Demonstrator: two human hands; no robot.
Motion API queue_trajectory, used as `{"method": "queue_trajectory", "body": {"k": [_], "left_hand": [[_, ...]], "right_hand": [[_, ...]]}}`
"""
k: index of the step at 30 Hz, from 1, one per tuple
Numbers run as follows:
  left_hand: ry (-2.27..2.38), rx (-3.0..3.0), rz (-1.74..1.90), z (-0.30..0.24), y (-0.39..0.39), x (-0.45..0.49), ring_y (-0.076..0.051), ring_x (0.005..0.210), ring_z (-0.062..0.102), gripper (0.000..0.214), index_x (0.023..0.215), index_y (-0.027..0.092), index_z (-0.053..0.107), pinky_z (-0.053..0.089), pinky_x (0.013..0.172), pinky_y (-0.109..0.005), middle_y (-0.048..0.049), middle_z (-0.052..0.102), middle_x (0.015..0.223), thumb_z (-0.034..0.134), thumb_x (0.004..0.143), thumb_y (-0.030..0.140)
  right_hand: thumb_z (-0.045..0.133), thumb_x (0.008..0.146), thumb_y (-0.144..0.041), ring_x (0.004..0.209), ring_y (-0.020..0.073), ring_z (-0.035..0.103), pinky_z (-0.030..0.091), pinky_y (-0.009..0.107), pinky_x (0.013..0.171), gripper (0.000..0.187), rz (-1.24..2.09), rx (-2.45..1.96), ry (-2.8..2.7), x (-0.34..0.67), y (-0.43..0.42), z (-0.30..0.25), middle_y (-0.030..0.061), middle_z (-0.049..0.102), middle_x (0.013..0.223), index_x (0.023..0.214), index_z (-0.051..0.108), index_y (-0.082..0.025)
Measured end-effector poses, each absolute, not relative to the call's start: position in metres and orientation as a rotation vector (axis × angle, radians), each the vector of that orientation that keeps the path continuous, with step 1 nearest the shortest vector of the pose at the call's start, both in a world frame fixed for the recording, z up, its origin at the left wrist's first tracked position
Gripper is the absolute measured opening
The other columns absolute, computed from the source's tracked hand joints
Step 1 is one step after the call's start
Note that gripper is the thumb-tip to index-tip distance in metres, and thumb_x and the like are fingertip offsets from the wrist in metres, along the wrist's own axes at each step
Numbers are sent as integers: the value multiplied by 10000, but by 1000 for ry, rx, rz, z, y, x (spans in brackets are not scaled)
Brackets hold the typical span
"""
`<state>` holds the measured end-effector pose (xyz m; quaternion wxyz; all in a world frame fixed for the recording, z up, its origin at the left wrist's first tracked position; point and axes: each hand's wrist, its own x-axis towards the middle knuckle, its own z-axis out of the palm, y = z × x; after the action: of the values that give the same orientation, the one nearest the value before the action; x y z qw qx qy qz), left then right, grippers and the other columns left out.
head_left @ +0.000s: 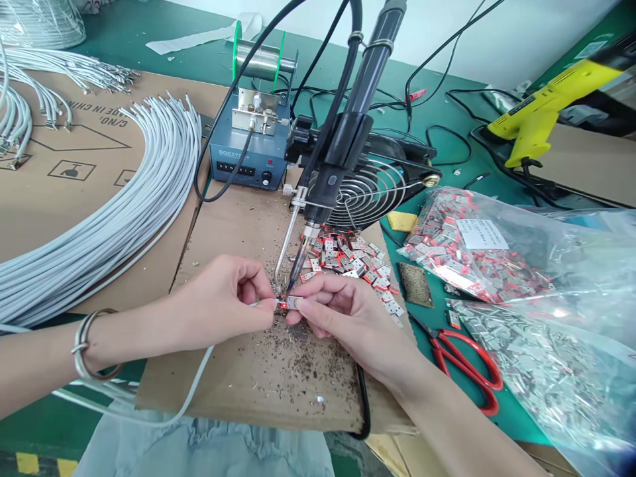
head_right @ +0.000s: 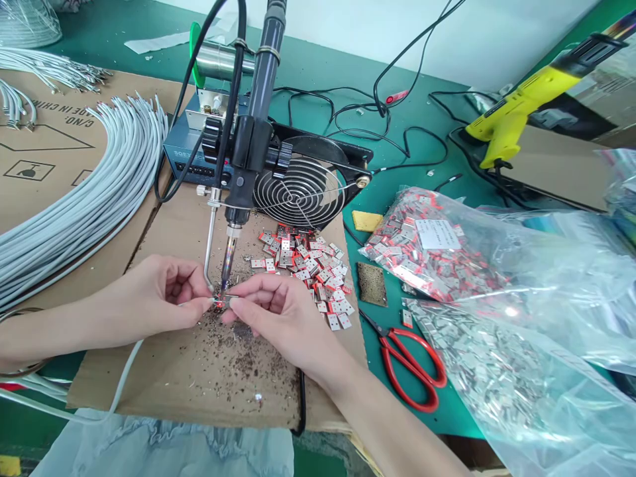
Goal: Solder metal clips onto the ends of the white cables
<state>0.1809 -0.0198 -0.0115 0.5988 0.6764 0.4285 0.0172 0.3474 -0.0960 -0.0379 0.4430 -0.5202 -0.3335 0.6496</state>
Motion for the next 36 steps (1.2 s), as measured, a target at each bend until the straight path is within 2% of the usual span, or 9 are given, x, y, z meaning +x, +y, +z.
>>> {"method": "queue_trajectory", "body": {"k": [12,20,36], "left_hand": [[990,1555,51,-14,-20,181,-57,449,306,109,608,157,522,238,420,-184,88,368,483,584,669,221],[958,1580,81,-23,-20,179,-65,466,329,115,631,159,527,244,426,-191,74,409,506,573,683,251],[932,1558,122,-23,-20,179,-59,452,310,115,618,155,521,232,414,-186,84,386,486,573,678,239]], "right_hand": [[724,707,-214,471,35,555,382,109,421,85,1639,-1221,-810,348,-95,-41,10,718,624,753,672,-165],[740,688,-233,447,26,532,386,100,421,118,1625,-1237,-815,348,-94,-40,16,714,609,746,670,-157],[718,723,-237,456,23,520,384,94,430,112,1630,-1186,-875,348,-94,-42,4,697,598,780,658,-161]]}}
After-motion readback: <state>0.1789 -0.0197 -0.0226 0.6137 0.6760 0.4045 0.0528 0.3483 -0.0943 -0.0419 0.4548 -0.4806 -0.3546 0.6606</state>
